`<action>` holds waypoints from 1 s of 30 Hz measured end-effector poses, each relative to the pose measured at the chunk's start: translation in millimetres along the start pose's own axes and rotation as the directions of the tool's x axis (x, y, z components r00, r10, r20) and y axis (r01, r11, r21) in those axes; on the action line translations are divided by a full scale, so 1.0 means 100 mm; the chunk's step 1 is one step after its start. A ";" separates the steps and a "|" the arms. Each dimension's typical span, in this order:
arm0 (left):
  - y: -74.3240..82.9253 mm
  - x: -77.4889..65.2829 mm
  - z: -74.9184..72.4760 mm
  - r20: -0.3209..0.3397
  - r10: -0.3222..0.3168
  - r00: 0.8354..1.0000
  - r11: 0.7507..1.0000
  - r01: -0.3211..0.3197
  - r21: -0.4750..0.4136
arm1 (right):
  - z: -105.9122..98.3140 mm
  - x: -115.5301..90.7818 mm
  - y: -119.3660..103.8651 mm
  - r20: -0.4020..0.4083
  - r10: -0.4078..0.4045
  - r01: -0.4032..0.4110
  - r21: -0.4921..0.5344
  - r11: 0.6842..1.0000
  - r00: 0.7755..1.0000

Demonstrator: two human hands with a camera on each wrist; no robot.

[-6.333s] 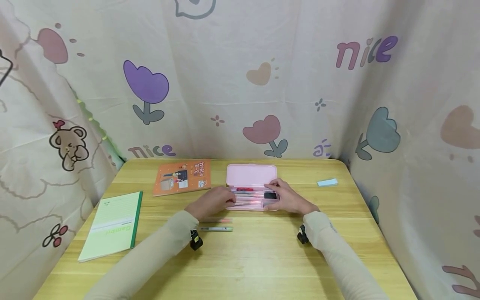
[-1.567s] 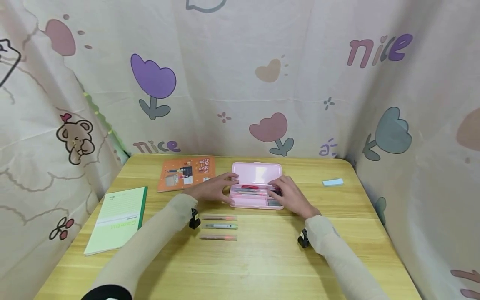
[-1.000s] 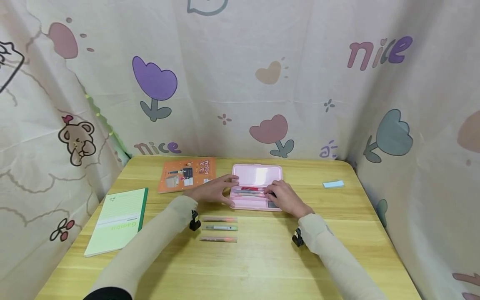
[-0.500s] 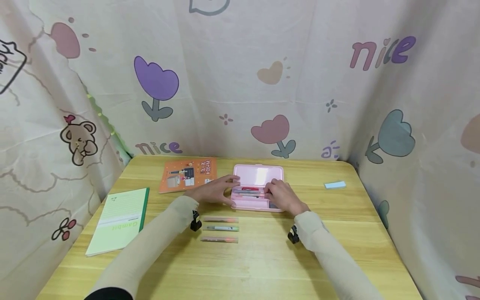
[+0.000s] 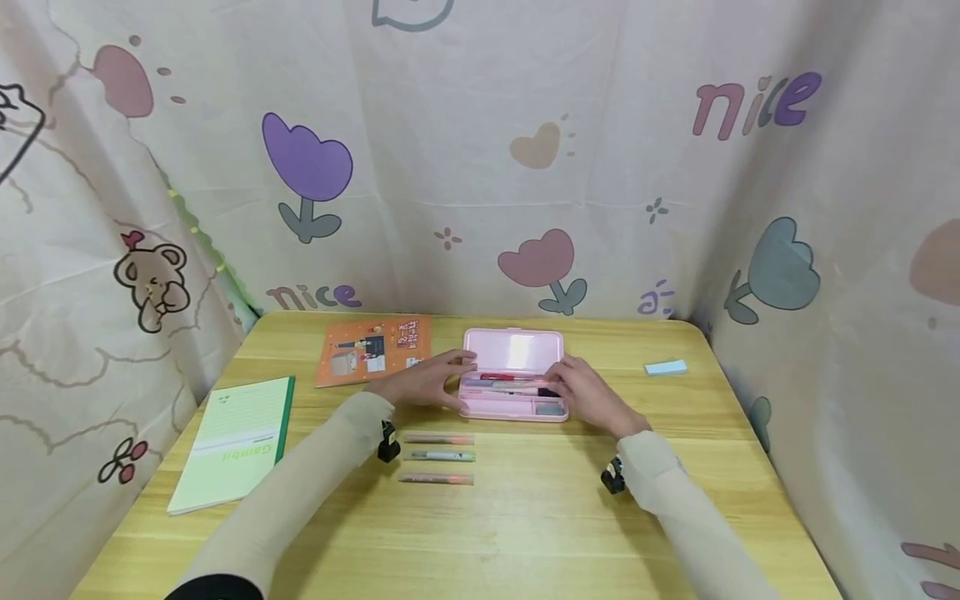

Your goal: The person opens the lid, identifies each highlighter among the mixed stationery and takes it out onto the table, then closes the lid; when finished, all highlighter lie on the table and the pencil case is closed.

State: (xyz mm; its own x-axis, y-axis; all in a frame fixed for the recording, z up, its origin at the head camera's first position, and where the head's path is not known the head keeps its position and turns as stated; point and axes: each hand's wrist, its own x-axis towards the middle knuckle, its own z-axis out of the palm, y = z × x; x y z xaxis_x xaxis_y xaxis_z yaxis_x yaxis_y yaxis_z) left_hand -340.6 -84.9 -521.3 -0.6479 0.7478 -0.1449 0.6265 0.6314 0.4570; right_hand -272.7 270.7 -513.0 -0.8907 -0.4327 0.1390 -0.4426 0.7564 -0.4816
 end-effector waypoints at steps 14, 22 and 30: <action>-0.01 -0.01 -0.02 -0.005 0.007 1.000 1.000 -0.007 0.004 | 0.08 -0.66 0.09 0.000 -0.017 0.017 0.135 0.991 1.000; -0.02 0.00 -0.01 0.002 0.001 1.000 1.000 -0.001 -0.017 | 0.22 -0.77 0.08 0.053 0.026 -0.035 0.159 0.987 0.998; 0.00 0.00 -0.02 0.012 -0.008 1.000 1.000 0.008 -0.013 | 0.24 -0.77 0.08 0.059 0.015 -0.025 0.169 0.985 0.998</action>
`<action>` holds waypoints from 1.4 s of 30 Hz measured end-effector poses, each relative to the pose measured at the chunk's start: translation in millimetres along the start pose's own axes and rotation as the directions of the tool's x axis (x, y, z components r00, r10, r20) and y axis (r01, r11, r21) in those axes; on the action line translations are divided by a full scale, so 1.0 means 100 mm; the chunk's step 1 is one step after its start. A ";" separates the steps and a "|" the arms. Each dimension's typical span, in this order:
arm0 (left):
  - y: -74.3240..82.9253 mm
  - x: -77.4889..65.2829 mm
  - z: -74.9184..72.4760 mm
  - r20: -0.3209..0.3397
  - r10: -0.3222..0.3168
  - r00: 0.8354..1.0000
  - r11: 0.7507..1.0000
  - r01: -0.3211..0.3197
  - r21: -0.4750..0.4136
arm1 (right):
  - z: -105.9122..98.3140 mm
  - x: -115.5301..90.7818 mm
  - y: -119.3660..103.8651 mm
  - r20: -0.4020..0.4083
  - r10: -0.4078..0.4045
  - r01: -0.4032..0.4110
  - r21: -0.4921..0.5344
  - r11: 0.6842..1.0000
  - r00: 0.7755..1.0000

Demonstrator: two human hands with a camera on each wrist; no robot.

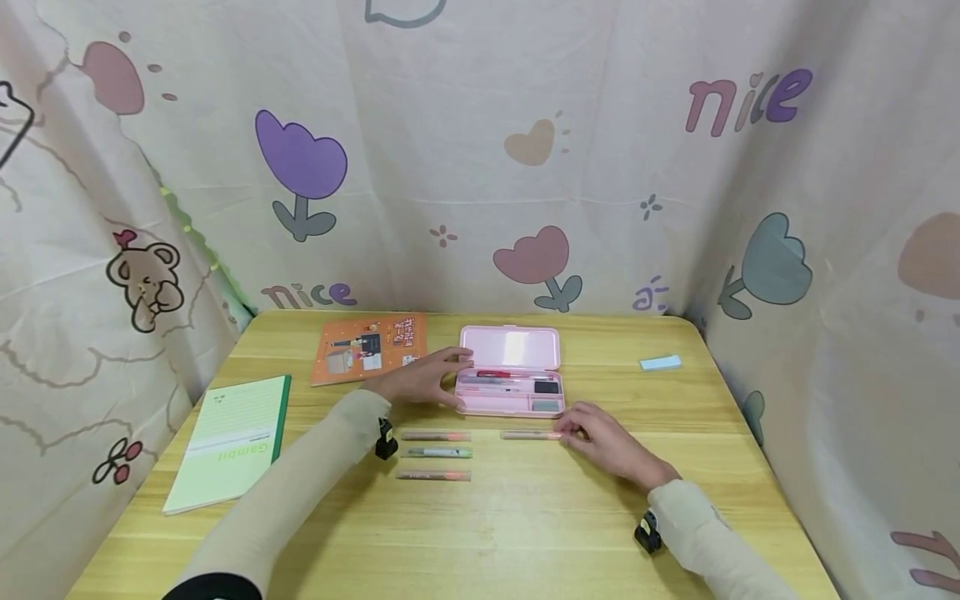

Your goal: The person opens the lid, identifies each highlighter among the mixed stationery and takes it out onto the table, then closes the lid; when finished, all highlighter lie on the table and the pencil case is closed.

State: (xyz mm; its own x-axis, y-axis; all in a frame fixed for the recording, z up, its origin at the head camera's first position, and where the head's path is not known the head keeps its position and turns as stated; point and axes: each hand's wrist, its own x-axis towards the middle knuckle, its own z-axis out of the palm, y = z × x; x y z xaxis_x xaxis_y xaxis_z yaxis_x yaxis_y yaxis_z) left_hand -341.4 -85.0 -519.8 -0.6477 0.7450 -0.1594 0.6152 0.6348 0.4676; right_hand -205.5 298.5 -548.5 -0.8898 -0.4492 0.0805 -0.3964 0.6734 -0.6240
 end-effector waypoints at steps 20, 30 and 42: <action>-0.02 0.00 0.00 -0.001 0.009 1.000 1.000 -0.009 0.009 | -0.17 0.37 -0.10 -0.096 0.005 0.001 0.062 0.998 0.995; 0.00 -0.01 0.00 -0.006 0.025 1.000 1.000 -0.025 0.011 | -0.03 0.86 -0.24 -0.001 -0.030 0.030 -0.058 0.998 1.000; -0.01 -0.03 0.00 -0.008 0.023 1.000 1.000 -0.023 -0.007 | 0.04 1.03 -0.27 0.055 -0.030 0.038 -0.142 0.989 0.998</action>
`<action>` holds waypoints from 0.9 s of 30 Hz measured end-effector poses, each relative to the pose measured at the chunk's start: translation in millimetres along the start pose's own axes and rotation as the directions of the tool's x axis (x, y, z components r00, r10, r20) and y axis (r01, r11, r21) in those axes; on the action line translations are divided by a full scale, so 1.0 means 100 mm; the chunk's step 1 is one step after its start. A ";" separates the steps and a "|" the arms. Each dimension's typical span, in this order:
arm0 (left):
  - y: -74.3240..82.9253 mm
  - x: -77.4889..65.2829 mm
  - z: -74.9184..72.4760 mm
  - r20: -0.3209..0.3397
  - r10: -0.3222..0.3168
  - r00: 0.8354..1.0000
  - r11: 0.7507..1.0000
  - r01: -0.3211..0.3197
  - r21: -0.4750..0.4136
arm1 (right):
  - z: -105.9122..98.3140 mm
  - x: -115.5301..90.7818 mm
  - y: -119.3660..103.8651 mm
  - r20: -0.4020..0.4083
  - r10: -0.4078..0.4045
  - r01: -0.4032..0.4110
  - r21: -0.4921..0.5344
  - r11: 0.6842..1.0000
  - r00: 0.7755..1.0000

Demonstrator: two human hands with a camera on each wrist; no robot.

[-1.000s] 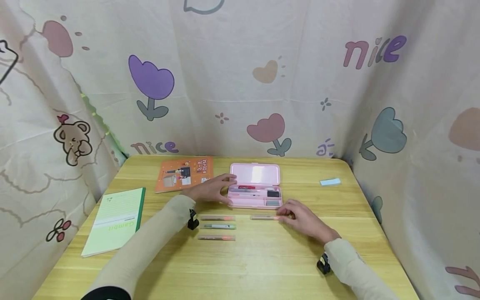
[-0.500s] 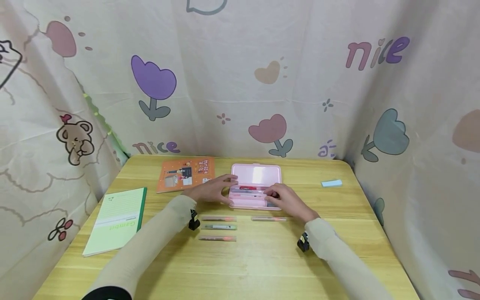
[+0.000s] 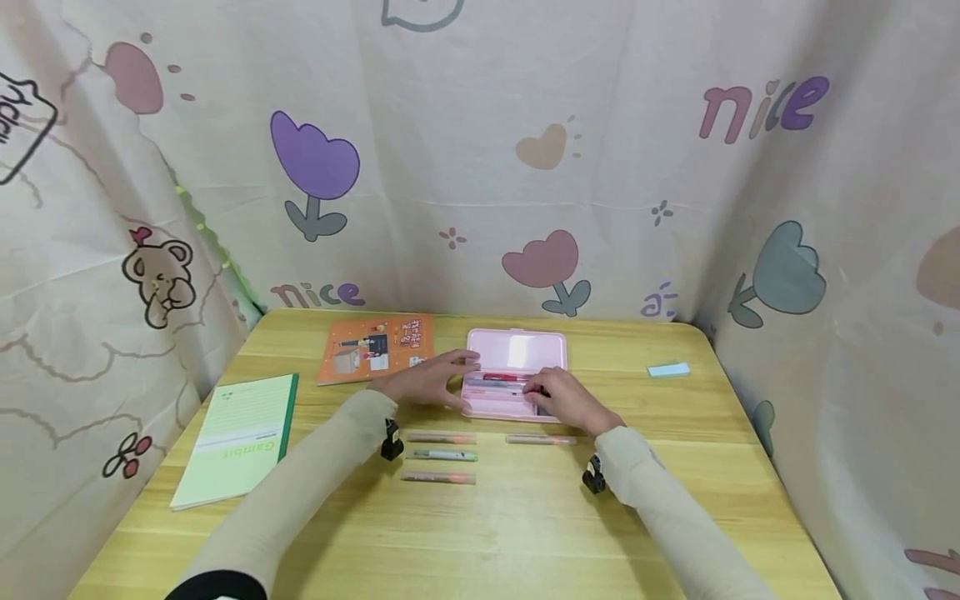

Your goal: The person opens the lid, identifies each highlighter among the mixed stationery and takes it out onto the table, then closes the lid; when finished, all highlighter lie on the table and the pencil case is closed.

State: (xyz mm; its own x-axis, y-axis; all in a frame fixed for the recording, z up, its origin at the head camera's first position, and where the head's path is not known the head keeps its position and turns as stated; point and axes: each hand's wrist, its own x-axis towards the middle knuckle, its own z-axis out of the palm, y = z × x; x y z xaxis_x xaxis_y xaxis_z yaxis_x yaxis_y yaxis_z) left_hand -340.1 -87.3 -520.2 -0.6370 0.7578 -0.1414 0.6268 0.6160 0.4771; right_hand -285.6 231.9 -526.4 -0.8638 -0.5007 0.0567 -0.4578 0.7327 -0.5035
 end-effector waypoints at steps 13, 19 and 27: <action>0.00 0.02 0.00 0.017 -0.013 1.000 1.000 0.013 0.019 | 0.01 0.07 -0.03 0.077 0.070 -0.076 0.081 0.994 0.995; 0.03 0.00 0.00 0.014 -0.003 1.000 1.000 0.003 0.004 | 0.01 0.07 -0.06 0.063 0.077 -0.084 0.134 0.987 0.995; 0.02 0.00 0.00 0.006 0.001 1.000 1.000 -0.001 0.008 | -0.08 -0.13 0.04 -0.041 0.106 -0.098 0.155 0.983 0.994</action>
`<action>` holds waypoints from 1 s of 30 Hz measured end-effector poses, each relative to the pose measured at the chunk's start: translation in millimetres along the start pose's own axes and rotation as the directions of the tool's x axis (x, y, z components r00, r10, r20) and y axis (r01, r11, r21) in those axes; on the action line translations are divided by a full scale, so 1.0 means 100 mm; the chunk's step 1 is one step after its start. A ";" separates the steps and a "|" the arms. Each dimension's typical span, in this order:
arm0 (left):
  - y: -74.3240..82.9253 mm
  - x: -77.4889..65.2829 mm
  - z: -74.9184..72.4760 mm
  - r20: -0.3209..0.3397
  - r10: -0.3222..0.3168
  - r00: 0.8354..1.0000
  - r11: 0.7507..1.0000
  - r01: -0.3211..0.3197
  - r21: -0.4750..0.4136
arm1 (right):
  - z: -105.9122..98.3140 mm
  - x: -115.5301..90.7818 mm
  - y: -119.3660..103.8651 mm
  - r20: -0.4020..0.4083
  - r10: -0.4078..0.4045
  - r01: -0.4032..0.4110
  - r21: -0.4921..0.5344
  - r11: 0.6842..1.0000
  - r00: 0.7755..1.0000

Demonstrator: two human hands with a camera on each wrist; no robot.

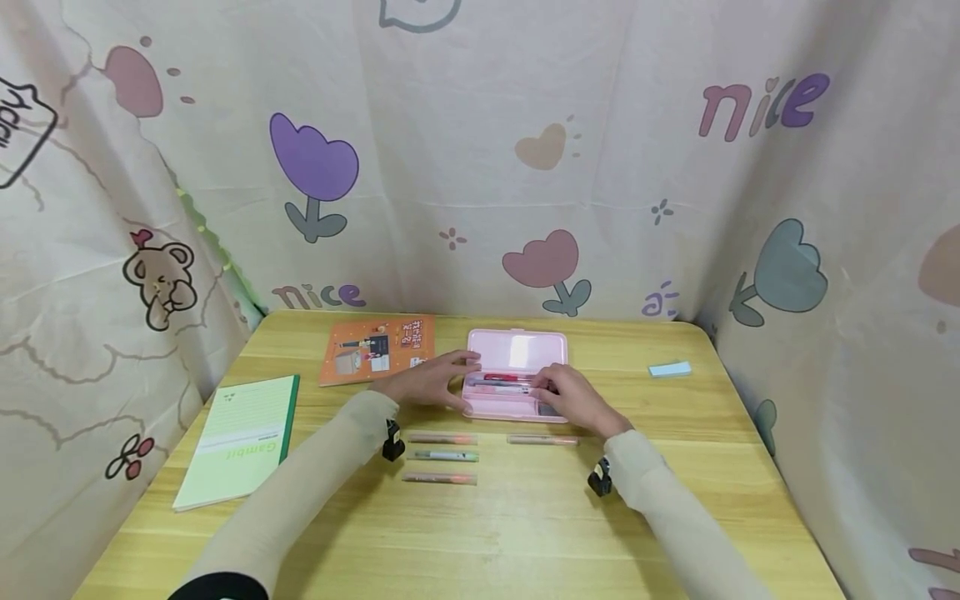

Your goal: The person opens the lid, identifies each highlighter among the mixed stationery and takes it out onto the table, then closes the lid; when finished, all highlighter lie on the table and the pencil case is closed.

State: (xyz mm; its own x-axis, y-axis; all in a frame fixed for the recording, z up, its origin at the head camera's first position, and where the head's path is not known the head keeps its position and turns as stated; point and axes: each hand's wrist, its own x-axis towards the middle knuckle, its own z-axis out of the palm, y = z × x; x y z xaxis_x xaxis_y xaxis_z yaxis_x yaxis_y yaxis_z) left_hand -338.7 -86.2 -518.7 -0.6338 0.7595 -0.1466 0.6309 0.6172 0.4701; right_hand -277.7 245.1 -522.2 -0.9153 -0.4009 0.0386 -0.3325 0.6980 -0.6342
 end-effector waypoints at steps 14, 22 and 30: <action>-0.02 0.03 0.00 0.005 -0.011 1.000 1.000 0.011 0.007 | -0.11 -0.96 0.25 -0.096 -0.032 0.034 0.020 0.999 0.995; 0.00 0.03 -0.03 -0.003 -0.020 1.000 1.000 0.020 0.014 | 0.04 -1.25 0.25 -0.062 -0.051 0.056 0.075 0.996 0.997; 0.00 0.02 -0.02 0.014 -0.013 1.000 1.000 0.013 -0.010 | 0.13 -1.26 0.26 -0.017 -0.018 0.019 0.050 0.999 1.000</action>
State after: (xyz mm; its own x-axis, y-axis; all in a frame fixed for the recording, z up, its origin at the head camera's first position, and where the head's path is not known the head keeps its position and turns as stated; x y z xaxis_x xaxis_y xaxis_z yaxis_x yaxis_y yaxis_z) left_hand -340.3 -84.9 -517.3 -0.6356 0.7543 -0.1644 0.6182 0.6248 0.4769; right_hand -168.1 306.0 -553.0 -0.9128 -0.4035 0.0635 -0.3383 0.6596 -0.6712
